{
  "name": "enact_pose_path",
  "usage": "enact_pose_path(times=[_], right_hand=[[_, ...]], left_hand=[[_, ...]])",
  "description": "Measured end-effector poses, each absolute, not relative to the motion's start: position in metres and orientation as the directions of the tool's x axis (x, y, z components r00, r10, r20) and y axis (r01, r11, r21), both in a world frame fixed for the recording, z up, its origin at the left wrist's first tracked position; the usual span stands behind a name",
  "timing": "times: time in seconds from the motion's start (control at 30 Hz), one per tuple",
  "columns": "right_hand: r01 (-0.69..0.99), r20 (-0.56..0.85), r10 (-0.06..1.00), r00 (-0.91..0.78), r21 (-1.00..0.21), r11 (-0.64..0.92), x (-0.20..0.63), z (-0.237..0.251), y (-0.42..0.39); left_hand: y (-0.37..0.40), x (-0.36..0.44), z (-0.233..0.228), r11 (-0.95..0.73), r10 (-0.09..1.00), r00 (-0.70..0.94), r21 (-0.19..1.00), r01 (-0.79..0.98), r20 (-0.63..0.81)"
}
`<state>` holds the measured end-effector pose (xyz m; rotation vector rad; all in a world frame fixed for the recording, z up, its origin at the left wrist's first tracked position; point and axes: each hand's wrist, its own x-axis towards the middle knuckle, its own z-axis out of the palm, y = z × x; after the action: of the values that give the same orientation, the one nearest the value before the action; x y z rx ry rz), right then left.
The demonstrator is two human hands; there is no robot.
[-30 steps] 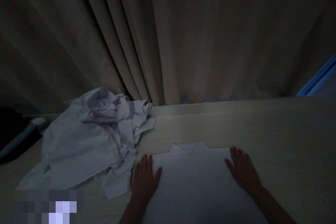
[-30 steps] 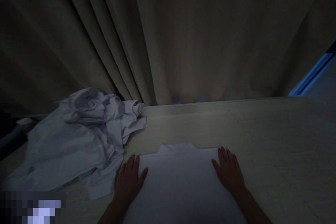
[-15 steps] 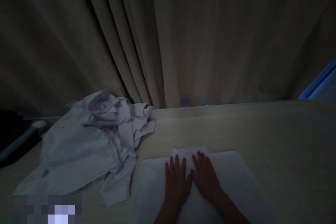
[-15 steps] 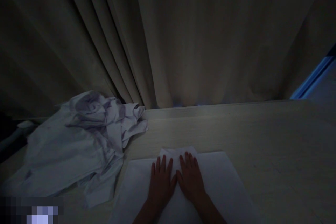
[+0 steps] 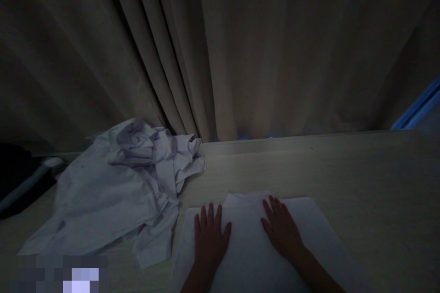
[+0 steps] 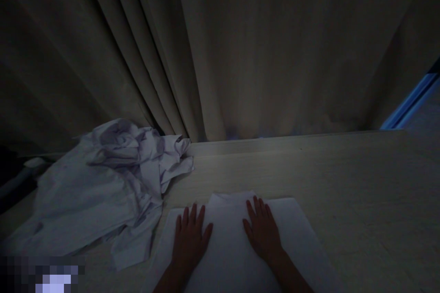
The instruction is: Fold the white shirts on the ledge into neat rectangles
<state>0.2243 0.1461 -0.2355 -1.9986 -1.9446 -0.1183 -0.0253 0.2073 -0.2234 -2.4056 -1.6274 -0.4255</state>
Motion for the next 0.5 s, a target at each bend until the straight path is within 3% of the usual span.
enact_pose_path(times=[0.33, 0.5], right_hand=[[0.990, 0.276, 0.952, 0.133, -0.074, -0.117, 0.297, -0.247, 0.135], [0.984, 0.329, 0.928, 0.176, -0.052, -0.168, 0.330, -0.241, 0.120]], left_hand=[[0.218, -0.077, -0.218, -0.272, 0.911, 0.279, -0.064, 0.960, 0.303], [0.221, -0.096, -0.211, -0.339, 0.900, 0.324, -0.001, 0.941, 0.292]])
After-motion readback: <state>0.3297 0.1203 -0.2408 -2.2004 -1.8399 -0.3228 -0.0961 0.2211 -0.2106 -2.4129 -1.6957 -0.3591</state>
